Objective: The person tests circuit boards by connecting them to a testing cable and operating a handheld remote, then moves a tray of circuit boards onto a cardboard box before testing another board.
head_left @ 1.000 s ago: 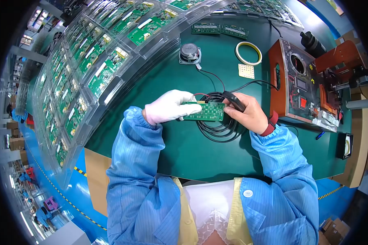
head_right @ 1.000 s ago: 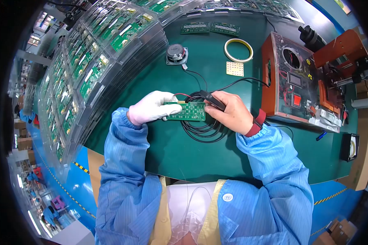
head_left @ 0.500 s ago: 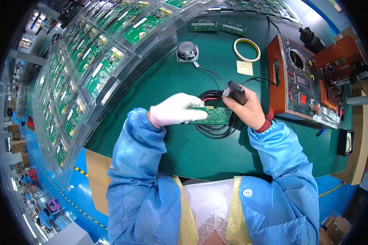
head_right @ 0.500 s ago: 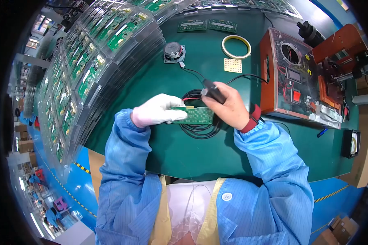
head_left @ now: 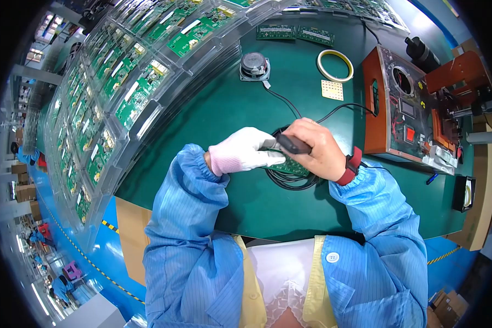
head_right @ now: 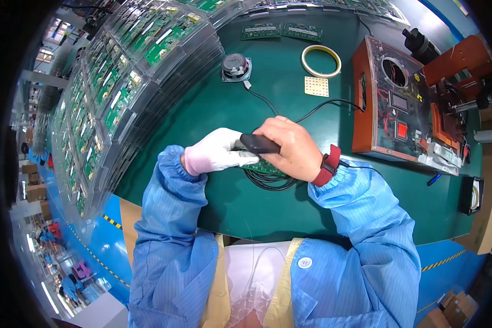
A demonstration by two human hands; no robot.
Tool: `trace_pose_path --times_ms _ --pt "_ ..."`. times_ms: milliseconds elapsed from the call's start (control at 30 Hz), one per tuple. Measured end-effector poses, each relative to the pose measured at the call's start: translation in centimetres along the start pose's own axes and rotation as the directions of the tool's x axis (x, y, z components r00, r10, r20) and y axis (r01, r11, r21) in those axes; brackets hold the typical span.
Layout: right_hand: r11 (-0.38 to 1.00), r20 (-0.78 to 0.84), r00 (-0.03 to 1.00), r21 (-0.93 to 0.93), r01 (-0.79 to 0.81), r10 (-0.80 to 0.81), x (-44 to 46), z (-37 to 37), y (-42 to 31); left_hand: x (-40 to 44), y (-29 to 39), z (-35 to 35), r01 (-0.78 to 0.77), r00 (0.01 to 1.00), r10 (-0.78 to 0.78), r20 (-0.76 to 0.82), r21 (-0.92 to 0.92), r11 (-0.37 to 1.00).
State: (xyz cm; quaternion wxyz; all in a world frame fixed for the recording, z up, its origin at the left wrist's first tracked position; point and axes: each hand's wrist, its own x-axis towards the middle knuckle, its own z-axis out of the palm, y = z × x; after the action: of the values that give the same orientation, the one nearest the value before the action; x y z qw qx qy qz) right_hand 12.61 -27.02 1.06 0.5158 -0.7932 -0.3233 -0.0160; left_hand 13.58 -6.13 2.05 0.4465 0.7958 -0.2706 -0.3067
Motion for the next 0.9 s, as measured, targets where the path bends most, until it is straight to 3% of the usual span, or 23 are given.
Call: trace_pose_path --times_ms 67,200,367,533,733,900 --pt "0.999 -0.013 1.000 0.037 -0.019 0.020 0.0 -0.1 -0.1 -0.1 0.1 -0.2 0.004 1.000 -0.004 0.008 0.028 1.000" --pt "0.993 -0.006 0.994 0.043 -0.113 0.114 -0.2 -1.0 0.0 -0.3 -0.2 -1.1 0.126 0.991 -0.117 0.058 -0.166 0.978" --pt "0.995 0.064 0.996 -0.077 -0.058 0.063 -0.6 0.3 -0.1 -0.1 0.5 -0.1 0.088 0.996 -0.088 0.004 -0.054 0.995" --pt "0.998 -0.046 0.997 -0.038 -0.059 0.057 -0.6 1.1 -0.6 -0.1 0.6 0.1 0.065 0.997 -0.068 -0.042 -0.057 0.996" --pt "0.992 -0.027 0.992 -0.031 -0.124 0.123 -0.5 0.7 -0.6 0.2 -0.6 1.0 -0.021 0.999 0.020 -0.045 -0.032 0.999" --pt "0.991 -0.142 0.989 -0.129 0.030 -0.049 -0.1 0.9 -0.3 0.3 -0.8 1.0 -0.020 0.999 0.019 -0.037 -0.033 0.999"
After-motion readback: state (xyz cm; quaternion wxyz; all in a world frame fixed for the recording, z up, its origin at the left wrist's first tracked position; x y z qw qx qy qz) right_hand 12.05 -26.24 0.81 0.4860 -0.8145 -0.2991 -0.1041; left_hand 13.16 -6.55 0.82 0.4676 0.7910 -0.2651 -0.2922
